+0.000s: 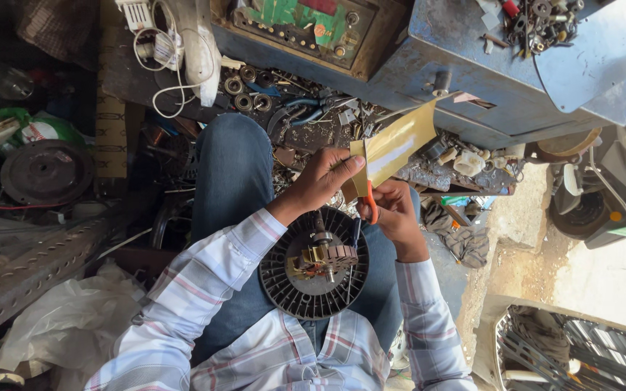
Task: The person disassembles and services a ceiling fan motor, using a screwdriver to remove components, cutting and placing insulation material, and handling copper wire within the motor assembly.
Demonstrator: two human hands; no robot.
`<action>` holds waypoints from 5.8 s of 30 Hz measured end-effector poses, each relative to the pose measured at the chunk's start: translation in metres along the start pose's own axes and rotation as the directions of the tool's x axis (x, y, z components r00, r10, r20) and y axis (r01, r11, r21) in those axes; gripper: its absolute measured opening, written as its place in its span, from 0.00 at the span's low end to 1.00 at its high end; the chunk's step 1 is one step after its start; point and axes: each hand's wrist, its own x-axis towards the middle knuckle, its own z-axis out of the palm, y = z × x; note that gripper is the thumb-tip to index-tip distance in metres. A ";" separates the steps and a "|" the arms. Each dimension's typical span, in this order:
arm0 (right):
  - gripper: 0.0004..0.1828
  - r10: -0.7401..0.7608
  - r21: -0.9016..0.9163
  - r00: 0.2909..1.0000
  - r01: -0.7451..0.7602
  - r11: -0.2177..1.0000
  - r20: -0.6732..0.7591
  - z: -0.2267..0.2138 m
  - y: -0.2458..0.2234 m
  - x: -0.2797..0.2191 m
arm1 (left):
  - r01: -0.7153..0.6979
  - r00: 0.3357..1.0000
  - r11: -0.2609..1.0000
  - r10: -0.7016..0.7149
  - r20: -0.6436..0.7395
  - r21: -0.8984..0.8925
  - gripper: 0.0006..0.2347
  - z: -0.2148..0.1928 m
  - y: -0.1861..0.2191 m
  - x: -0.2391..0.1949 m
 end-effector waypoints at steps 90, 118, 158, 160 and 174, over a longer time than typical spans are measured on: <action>0.17 -0.257 -0.947 0.919 -0.252 0.200 -0.299 -0.011 -0.036 0.040 | -0.085 0.910 0.811 0.299 -0.286 0.579 0.13 -0.001 -0.114 0.097; 0.20 0.218 -0.007 0.959 -0.223 0.975 -0.181 -0.044 0.028 0.012 | -0.157 0.888 0.987 0.126 -0.443 -0.035 0.09 -0.002 -0.145 0.095; 0.03 -0.228 -0.362 0.828 0.033 0.932 -0.511 0.077 -0.078 -0.083 | 0.178 0.955 0.959 -0.114 -0.274 0.221 0.07 0.012 0.137 -0.095; 0.13 -0.236 -0.305 0.906 0.127 0.944 -0.353 0.114 -0.093 -0.111 | 0.219 0.966 0.956 -0.184 -0.183 0.197 0.07 0.026 0.152 -0.117; 0.06 -0.280 -0.301 0.948 0.226 0.927 -0.152 0.158 -0.045 -0.174 | 0.341 0.932 0.927 -0.354 0.071 0.155 0.10 0.074 0.138 -0.182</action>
